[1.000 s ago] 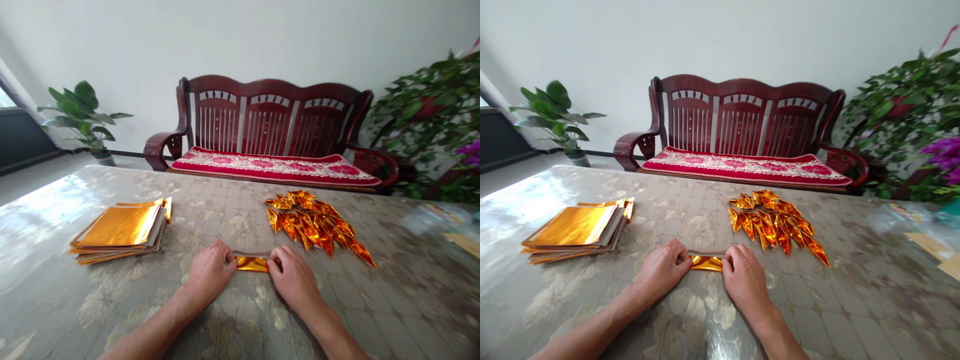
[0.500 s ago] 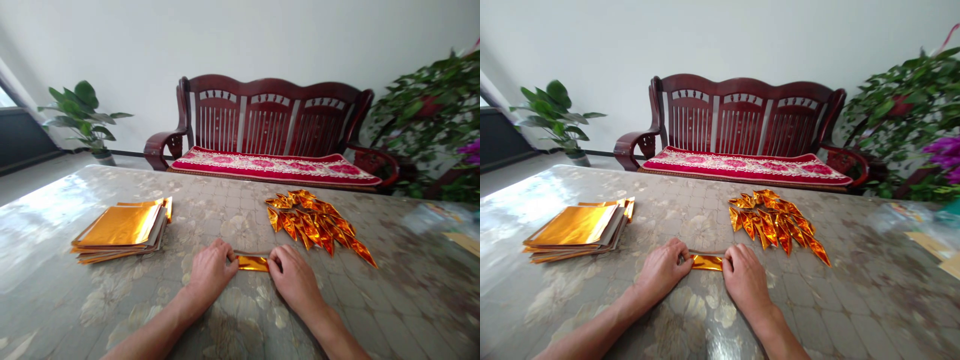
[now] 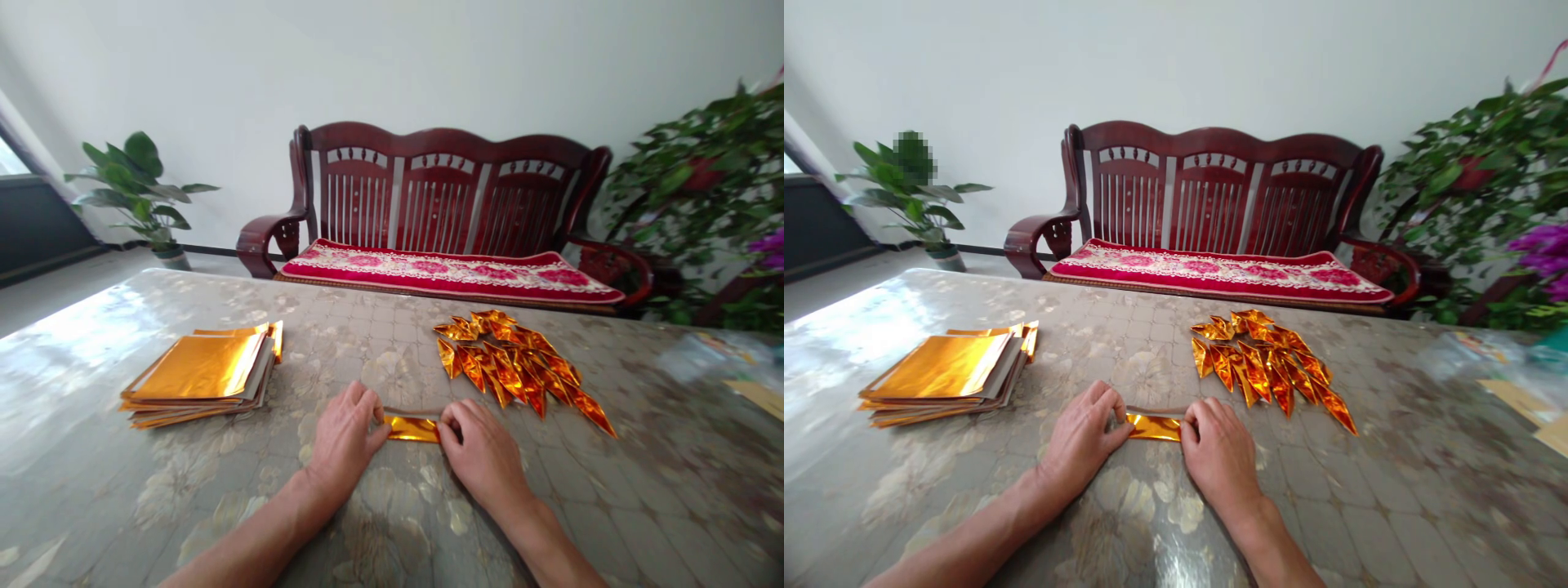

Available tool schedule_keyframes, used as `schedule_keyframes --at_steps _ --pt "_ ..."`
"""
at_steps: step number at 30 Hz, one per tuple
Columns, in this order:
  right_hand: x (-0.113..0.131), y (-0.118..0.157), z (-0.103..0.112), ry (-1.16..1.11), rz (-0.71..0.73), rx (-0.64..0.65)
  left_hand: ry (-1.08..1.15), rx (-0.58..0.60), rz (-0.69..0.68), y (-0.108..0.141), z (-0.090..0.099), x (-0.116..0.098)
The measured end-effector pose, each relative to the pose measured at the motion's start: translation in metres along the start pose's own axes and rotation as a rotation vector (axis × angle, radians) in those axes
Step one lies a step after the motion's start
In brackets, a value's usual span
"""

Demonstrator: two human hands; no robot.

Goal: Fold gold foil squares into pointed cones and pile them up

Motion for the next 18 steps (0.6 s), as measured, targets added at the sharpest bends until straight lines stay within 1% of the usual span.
schedule_keyframes --at_steps 4,7,10,12,15,18 --pt "0.001 0.0 0.001 0.004 0.0 0.002 -0.101 -0.037 -0.126 0.004 -0.001 -0.003" --pt "0.003 0.001 0.002 0.009 -0.007 0.003 -0.158 -0.047 -0.272 0.008 -0.004 -0.005" --pt "0.003 0.001 0.003 0.015 -0.016 0.006 -0.112 -0.041 -0.432 0.01 -0.005 -0.006" --pt "0.003 0.001 0.003 0.013 -0.015 0.007 -0.086 -0.025 -0.512 0.01 -0.004 -0.007" --pt "0.003 0.0 0.003 0.005 -0.017 0.012 -0.101 0.021 -0.603 0.007 0.0 -0.01" --pt "0.002 0.0 0.003 -0.003 -0.02 0.014 -0.13 0.06 -0.634 0.006 0.005 -0.012"
Point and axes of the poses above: each hand's wrist, its own y-axis away from the middle knuckle, its own z-axis out of the back of the hand, x = y × z, the point moved 1 cm from there along -y, towards the middle knuckle, and after that the axes turned 13 degrees about -y, right-handed, at the moved point
